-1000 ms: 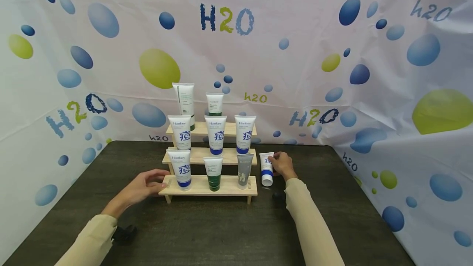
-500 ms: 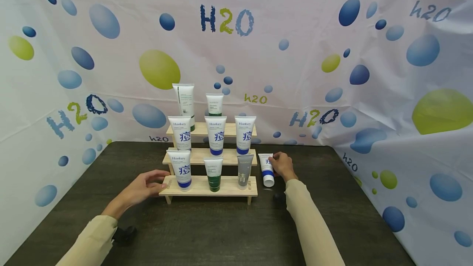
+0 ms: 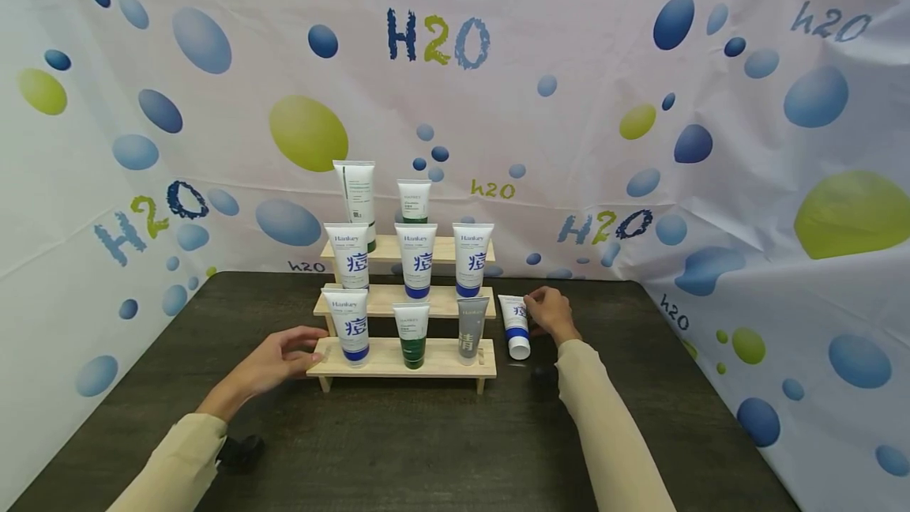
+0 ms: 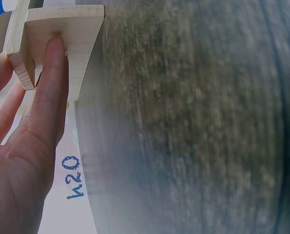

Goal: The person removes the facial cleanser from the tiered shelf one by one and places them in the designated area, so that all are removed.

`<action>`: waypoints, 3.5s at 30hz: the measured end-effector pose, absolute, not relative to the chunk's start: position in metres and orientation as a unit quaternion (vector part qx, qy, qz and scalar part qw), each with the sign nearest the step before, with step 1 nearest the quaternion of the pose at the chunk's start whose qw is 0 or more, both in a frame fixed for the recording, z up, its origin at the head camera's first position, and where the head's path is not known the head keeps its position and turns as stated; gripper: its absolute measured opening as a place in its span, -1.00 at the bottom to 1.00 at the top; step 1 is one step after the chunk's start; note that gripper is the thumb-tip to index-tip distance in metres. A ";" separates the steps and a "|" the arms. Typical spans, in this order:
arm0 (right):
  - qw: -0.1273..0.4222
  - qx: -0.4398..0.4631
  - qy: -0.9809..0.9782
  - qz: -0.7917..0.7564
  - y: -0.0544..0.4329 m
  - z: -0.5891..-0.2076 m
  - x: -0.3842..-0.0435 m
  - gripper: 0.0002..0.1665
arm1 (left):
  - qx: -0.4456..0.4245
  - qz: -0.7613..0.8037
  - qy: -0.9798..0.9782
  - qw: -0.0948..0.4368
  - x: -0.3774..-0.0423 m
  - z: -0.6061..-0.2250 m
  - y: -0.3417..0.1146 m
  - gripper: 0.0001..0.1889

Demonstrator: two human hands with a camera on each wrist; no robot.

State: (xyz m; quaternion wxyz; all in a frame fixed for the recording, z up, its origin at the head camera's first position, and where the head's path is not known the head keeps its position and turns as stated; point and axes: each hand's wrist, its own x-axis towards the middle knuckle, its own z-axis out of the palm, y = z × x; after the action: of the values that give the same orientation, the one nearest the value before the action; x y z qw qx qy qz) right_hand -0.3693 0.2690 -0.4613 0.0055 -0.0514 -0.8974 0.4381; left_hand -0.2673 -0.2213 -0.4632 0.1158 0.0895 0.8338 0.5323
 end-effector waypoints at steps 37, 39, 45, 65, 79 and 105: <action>0.038 0.146 -0.867 0.475 0.196 -0.247 -0.358 -0.42 | 0.091 0.545 0.825 0.122 -0.268 -0.464 -0.221 -0.43; 0.031 0.153 -0.870 0.469 0.187 -0.242 -0.357 -0.45 | 0.093 0.543 0.826 0.120 -0.267 -0.464 -0.221 -0.43; 0.014 0.176 -0.890 0.420 0.160 -0.235 -0.355 -0.45 | 0.103 0.545 0.823 0.124 -0.266 -0.463 -0.221 -0.43; 0.031 0.184 -0.902 0.389 0.109 -0.244 -0.370 -0.41 | 0.085 0.533 0.833 0.119 -0.269 -0.464 -0.220 -0.45; 0.044 0.195 -0.901 0.384 0.103 -0.247 -0.371 -0.57 | 0.087 0.530 0.836 0.116 -0.269 -0.464 -0.221 -0.44; 0.072 0.175 -0.846 0.499 0.135 -0.213 -0.365 -0.56 | 0.089 0.530 0.834 0.124 -0.273 -0.463 -0.221 -0.45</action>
State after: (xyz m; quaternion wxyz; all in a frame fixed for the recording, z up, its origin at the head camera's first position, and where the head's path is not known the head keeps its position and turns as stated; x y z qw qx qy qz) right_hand -0.3654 0.1349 -0.2130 0.0718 0.1749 -0.8455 0.4993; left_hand -0.2733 -0.2212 -0.4626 0.1238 0.0893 0.8342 0.5298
